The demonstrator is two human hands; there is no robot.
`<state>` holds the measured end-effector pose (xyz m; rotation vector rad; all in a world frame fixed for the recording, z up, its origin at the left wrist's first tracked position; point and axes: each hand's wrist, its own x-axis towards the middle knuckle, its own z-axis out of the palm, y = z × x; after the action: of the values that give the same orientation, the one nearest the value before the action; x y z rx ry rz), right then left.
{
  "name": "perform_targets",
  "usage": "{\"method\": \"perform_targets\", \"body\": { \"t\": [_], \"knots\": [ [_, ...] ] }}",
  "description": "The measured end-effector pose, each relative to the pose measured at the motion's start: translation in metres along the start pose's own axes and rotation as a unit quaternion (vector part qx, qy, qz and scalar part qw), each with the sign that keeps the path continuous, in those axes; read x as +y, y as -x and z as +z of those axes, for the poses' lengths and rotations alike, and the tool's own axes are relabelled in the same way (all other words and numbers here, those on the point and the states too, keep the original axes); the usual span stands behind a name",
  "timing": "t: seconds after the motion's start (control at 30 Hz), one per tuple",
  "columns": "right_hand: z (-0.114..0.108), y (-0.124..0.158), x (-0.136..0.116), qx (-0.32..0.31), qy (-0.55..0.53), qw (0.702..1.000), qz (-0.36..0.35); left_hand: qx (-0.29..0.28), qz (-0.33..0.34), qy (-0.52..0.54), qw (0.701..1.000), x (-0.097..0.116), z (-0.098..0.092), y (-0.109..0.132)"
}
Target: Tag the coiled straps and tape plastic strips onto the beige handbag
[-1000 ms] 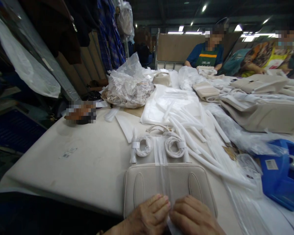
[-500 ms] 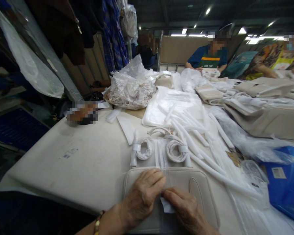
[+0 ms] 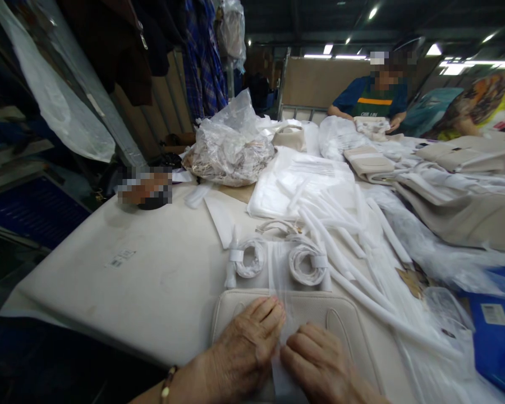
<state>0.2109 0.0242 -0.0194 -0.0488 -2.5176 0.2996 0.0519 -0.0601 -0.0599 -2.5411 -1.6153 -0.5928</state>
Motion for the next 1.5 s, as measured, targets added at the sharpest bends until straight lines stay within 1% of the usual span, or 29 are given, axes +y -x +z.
{"method": "perform_targets", "body": {
  "t": [0.07,0.13,0.2,0.3,0.37,0.4,0.47,0.57,0.67,0.87,1.0,1.03,1.13,1.23,1.37,1.5],
  "knots": [
    [0.003,-0.004,0.011,-0.002,-0.050,0.998,0.030,-0.001,-0.005,0.009,1.000,0.000,-0.002,0.000],
    [0.005,-0.006,0.023,-0.027,-0.095,0.992,0.074,0.007,-0.006,-0.005,1.000,-0.001,-0.004,-0.002],
    [0.002,-0.010,0.032,-0.075,-0.148,0.979,0.122,0.021,0.006,-0.013,1.000,-0.002,-0.005,-0.003],
    [-0.009,-0.017,0.040,-0.168,-0.234,0.941,0.179,0.047,0.025,-0.011,0.999,-0.006,-0.002,-0.004],
    [-0.016,-0.023,0.043,-0.215,-0.255,0.925,0.184,0.051,0.033,-0.017,0.998,-0.008,0.002,-0.003],
    [-0.019,-0.026,0.045,-0.231,-0.247,0.924,0.180,0.049,0.031,-0.021,0.998,-0.009,0.003,-0.002],
    [-0.019,-0.028,0.047,-0.248,-0.211,0.931,0.164,0.060,0.027,-0.025,0.998,-0.010,0.005,-0.002],
    [-0.013,-0.025,0.051,-0.244,-0.170,0.944,0.145,0.102,0.020,-0.019,0.994,-0.009,0.006,-0.005],
    [-0.004,-0.018,0.055,-0.224,-0.153,0.952,0.140,0.124,0.017,-0.003,0.992,-0.008,0.006,-0.008],
    [0.004,-0.011,0.061,-0.211,-0.156,0.951,0.164,0.172,0.022,0.057,0.983,-0.009,0.010,-0.012],
    [0.009,-0.013,0.061,-0.208,-0.140,0.952,0.176,0.211,0.025,0.109,0.971,-0.010,0.007,-0.011],
    [0.010,-0.014,0.061,-0.209,-0.136,0.952,0.181,0.211,0.025,0.123,0.969,-0.010,0.005,-0.011],
    [0.010,-0.016,0.061,-0.202,-0.133,0.952,0.189,0.181,0.022,0.138,0.974,-0.007,-0.001,-0.013],
    [0.009,-0.018,0.061,-0.203,-0.133,0.950,0.195,0.167,0.028,0.077,0.983,-0.002,-0.003,-0.015],
    [0.010,-0.021,0.060,-0.209,-0.119,0.949,0.205,0.158,0.023,-0.023,0.987,0.004,0.002,-0.013],
    [0.008,-0.024,0.056,-0.201,-0.088,0.950,0.222,0.155,0.006,-0.030,0.987,0.007,0.006,-0.008]
  ]
}}
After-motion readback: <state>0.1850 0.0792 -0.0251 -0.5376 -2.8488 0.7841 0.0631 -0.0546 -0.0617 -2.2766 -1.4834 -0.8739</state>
